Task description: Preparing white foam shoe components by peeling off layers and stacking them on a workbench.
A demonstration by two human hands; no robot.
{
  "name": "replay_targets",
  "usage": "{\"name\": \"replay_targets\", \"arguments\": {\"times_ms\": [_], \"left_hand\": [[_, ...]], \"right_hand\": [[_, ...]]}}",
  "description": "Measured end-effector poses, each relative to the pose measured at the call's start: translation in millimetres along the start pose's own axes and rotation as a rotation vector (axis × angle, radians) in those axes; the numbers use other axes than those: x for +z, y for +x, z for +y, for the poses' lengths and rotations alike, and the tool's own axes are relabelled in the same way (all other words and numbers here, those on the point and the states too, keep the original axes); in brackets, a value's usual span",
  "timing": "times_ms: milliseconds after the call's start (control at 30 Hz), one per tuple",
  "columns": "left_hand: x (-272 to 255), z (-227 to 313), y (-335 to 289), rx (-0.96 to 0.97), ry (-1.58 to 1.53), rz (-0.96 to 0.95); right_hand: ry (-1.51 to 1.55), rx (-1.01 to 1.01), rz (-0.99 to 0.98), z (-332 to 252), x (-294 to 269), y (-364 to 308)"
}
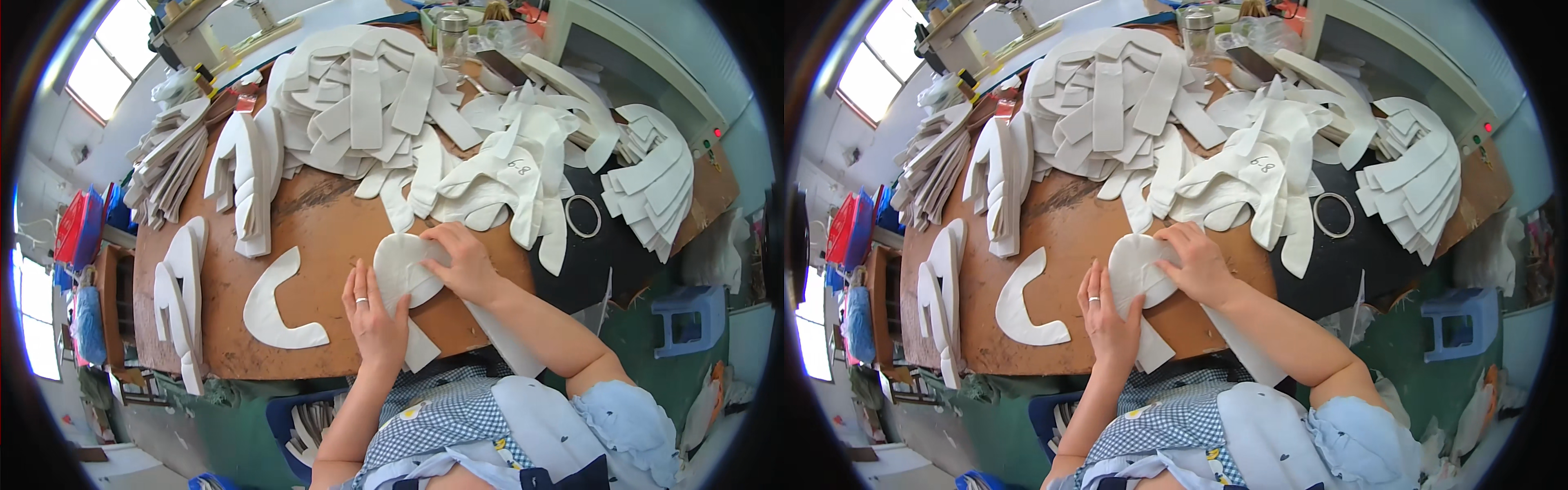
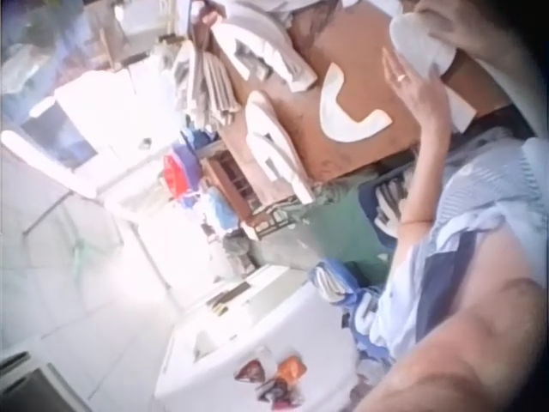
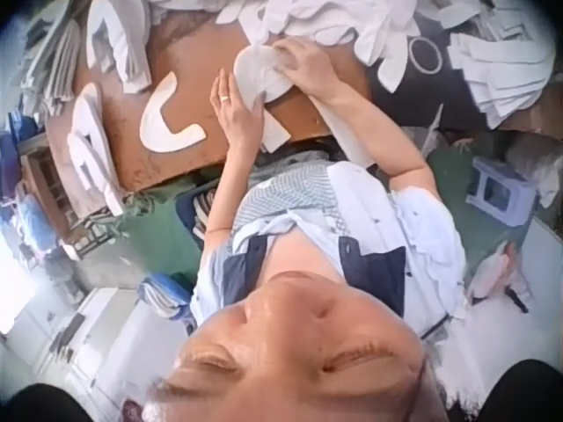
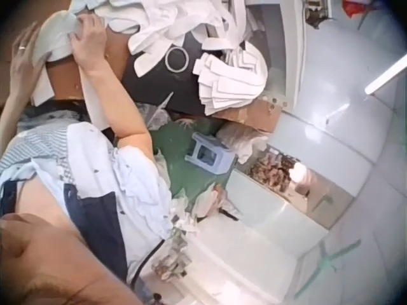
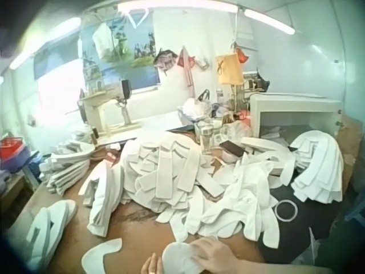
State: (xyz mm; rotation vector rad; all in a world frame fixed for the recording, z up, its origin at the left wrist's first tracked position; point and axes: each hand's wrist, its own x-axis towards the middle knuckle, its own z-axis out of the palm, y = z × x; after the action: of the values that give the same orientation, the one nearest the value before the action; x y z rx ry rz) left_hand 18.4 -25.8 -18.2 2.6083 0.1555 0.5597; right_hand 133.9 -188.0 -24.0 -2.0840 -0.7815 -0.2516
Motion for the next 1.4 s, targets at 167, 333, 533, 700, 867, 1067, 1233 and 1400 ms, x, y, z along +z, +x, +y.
{"name": "replay_targets", "arguments": {"times_ms": [167,333,533,700,867,1067,1233,1400], "left_hand": [[-0.3,-1.2,0.8,-0.074,-0.129,-0.006],[-1.1,-4.4,2.2,-0.091,-0.176,-0.002],[-4.5,-3.5,6.0,-0.063,-0.192,0.041],[-18.7,0.1,21.3,0.007,-0.239,0.071],[-25.9,-16.5,47.5,-0.158,-0.872,-0.285],[-18.7,-37.3,35.4,-0.425,-1.033,-0.467],[-34.4,-24.1,27.2,-0.276,-0.821,-0.561],[-20.3,-17.7,23.3,0.152,-0.558,-0.512]], "right_hand": [[0.131,0.051,-0.014,-7.7,-7.7,3.1],[0.314,-0.056,-0.011,-6.6,-5.1,0.9],[0.332,-0.138,0.032,-3.9,-5.0,0.1],[0.351,-0.041,0.027,-6.9,-6.7,-3.9],[0.374,0.059,-0.197,-19.6,-19.1,-1.6],[0.263,0.321,-0.692,-28.6,-87.5,-3.9],[0.628,0.395,0.551,-2.2,-193.5,2.5],[0.863,-0.246,0.809,24.0,-314.4,65.6]]}}
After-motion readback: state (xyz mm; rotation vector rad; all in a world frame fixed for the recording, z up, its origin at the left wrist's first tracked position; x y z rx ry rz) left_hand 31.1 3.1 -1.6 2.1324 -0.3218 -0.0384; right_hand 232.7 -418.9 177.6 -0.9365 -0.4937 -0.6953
